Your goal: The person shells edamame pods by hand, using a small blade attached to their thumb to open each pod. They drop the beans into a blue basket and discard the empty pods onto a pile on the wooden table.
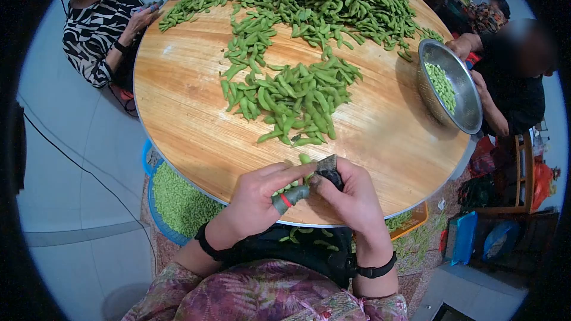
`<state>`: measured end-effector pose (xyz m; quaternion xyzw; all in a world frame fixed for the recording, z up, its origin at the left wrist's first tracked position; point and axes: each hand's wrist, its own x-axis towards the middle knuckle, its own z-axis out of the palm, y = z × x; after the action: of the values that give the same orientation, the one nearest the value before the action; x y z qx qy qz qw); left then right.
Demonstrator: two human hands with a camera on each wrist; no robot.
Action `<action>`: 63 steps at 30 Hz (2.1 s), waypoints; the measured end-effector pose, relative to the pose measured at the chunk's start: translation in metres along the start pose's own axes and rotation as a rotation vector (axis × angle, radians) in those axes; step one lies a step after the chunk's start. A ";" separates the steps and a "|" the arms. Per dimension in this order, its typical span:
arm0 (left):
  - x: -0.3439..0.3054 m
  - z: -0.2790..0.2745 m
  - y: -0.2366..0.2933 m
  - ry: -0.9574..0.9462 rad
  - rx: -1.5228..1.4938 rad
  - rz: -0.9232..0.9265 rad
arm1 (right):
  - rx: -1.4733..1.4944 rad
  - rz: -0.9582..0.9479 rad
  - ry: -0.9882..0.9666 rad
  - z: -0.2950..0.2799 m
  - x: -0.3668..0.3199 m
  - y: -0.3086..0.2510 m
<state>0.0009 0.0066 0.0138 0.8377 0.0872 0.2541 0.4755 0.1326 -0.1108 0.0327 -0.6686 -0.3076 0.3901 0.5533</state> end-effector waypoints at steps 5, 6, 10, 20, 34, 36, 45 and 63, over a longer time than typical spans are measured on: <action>-0.005 0.004 -0.001 -0.039 -0.215 -0.080 | 0.405 0.167 -0.140 0.000 -0.006 0.006; -0.005 0.006 -0.003 -0.022 -0.278 -0.093 | 0.409 0.168 -0.143 0.001 -0.006 0.007; -0.004 0.010 -0.007 0.117 -0.849 -0.489 | 0.327 0.088 0.012 0.007 -0.010 0.012; -0.009 0.018 -0.007 0.183 -1.205 -0.538 | 0.253 0.095 -0.167 -0.002 -0.012 0.019; -0.013 0.015 -0.003 0.076 -1.169 -0.631 | 0.207 -0.070 0.204 0.007 -0.023 0.012; -0.013 0.015 0.000 0.116 -1.247 -0.634 | 0.413 0.061 0.060 0.001 -0.021 0.020; -0.017 0.018 0.007 0.245 -0.968 -0.583 | 0.501 0.119 -0.243 0.015 -0.032 0.014; -0.016 0.025 -0.004 0.208 -0.496 -0.375 | -0.216 -0.350 0.103 0.018 -0.022 0.029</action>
<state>0.0002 -0.0170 -0.0054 0.6350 0.2235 0.2596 0.6923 0.1058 -0.1259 0.0068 -0.6793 -0.4304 0.2179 0.5530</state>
